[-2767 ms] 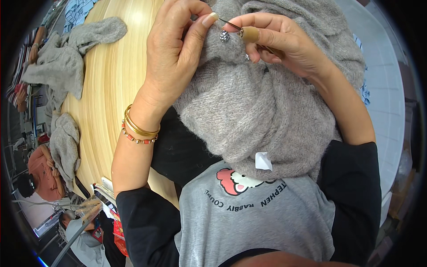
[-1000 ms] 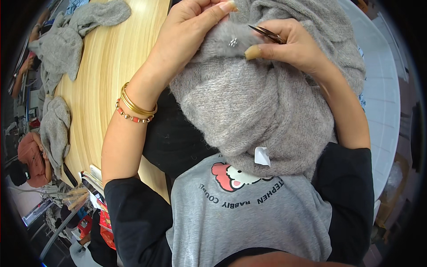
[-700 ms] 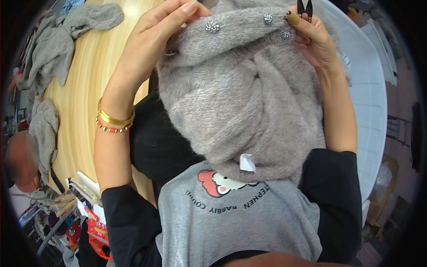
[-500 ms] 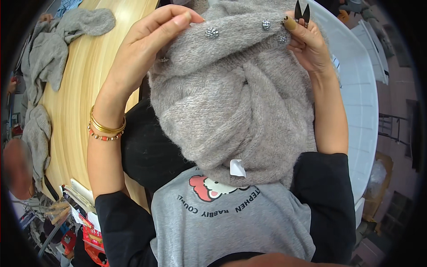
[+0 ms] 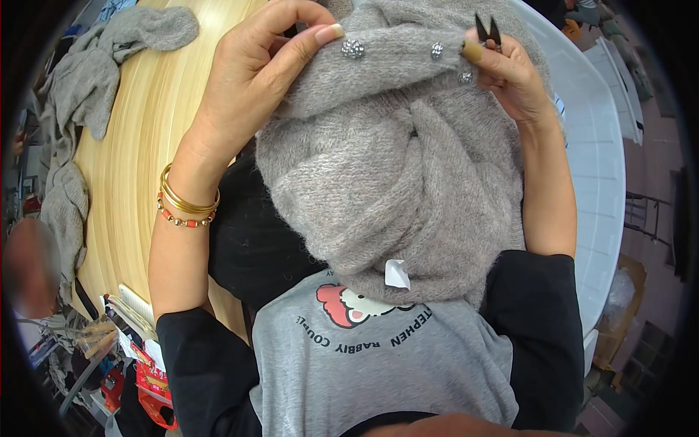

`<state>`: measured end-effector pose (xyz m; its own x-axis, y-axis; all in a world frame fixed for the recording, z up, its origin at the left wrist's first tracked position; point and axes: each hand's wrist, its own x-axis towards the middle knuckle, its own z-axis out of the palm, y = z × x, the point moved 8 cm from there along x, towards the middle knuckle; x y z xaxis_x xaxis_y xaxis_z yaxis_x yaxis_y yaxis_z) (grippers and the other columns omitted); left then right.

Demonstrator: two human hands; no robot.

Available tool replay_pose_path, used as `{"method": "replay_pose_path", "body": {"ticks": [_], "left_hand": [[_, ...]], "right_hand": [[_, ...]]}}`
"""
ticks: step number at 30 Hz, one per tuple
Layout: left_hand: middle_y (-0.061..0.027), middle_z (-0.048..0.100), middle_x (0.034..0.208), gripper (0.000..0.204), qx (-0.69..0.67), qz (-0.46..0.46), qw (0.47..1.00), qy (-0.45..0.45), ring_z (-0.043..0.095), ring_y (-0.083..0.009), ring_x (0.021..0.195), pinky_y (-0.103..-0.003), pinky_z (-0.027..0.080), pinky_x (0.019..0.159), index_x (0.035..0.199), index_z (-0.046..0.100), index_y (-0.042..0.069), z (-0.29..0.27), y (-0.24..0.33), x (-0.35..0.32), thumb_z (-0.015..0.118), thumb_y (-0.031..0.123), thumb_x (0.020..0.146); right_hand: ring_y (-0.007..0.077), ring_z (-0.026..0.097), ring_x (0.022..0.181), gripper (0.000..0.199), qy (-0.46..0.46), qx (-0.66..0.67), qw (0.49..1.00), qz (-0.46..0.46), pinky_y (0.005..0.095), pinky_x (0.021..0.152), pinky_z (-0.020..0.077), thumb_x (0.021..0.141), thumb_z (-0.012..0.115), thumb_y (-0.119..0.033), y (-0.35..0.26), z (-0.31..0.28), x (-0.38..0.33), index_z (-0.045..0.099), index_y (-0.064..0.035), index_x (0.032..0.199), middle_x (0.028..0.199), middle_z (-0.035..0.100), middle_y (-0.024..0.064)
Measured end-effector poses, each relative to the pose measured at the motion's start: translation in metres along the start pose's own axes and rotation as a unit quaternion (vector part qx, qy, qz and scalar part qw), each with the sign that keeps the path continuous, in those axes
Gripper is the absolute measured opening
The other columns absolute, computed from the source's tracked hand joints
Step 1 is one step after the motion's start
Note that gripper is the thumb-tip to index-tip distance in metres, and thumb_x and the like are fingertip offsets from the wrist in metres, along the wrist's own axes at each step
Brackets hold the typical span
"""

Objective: Trimming loose threads and imperfections from a grey sweater using small garment snips.

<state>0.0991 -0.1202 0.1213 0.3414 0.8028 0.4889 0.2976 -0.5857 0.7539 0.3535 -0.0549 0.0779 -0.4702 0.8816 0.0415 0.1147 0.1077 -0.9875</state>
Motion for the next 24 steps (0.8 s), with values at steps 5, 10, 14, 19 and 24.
{"method": "replay_pose_path", "body": {"ticks": [5, 10, 14, 19, 24], "left_hand": [[-0.0009, 0.064, 0.096, 0.015, -0.029, 0.026, 0.999, 0.032, 0.059, -0.0053, 0.09, -0.018, 0.047, 0.079, 0.107, 0.061, 0.0, -0.003, 0.004, -0.003, 0.056, 0.009, 0.095], [-0.0032, 0.063, 0.097, 0.015, -0.09, 0.039, 0.995, 0.036, 0.059, -0.007, 0.09, -0.019, 0.047, 0.082, 0.107, 0.058, -0.001, 0.003, 0.011, -0.003, 0.055, 0.007, 0.096], [-0.0036, 0.063, 0.096, 0.015, -0.083, 0.05, 0.995, 0.024, 0.059, -0.0072, 0.089, -0.019, 0.047, 0.081, 0.108, 0.058, -0.001, 0.008, 0.017, -0.003, 0.054, 0.007, 0.096], [-0.0037, 0.062, 0.095, 0.014, -0.102, 0.04, 0.994, 0.008, 0.058, -0.0076, 0.088, -0.019, 0.046, 0.08, 0.108, 0.056, -0.001, 0.015, 0.019, -0.003, 0.052, 0.007, 0.097], [-0.0041, 0.061, 0.097, 0.014, -0.109, 0.055, 0.992, 0.018, 0.058, -0.0076, 0.088, -0.019, 0.046, 0.08, 0.108, 0.056, -0.001, 0.016, 0.021, -0.003, 0.052, 0.007, 0.097]], "right_hand": [[0.0009, 0.04, 0.059, 0.032, -0.063, -0.266, 0.956, -0.106, 0.0185, 0.054, 0.0329, 0.083, 0.07, -0.027, -0.029, 0.051, -0.005, 0.064, -0.0049, 0.105, 0.074, 0.052, -0.0064], [0.0129, 0.058, 0.104, 0.035, -0.103, -0.154, 0.958, -0.22, 0.0251, 0.089, 0.0463, 0.091, 0.061, -0.019, -0.062, 0.076, -0.014, 0.057, 0.0007, 0.12, 0.113, 0.062, 0.01], [0.0122, 0.059, 0.102, 0.035, -0.087, -0.142, 0.966, -0.198, 0.0246, 0.087, 0.0466, 0.092, 0.061, -0.02, -0.063, 0.082, -0.018, 0.058, 0.0003, 0.12, 0.112, 0.063, 0.0091], [0.0119, 0.062, 0.094, 0.03, -0.079, -0.212, 0.953, -0.201, 0.023, 0.081, 0.0486, 0.089, 0.065, -0.02, -0.061, 0.085, -0.017, 0.066, -0.0044, 0.114, 0.105, 0.066, 0.0046], [0.0118, 0.064, 0.088, 0.031, -0.057, -0.194, 0.948, -0.248, 0.0221, 0.075, 0.05, 0.086, 0.068, -0.021, -0.061, 0.084, -0.019, 0.068, -0.0055, 0.112, 0.101, 0.068, 0.0054]]}}
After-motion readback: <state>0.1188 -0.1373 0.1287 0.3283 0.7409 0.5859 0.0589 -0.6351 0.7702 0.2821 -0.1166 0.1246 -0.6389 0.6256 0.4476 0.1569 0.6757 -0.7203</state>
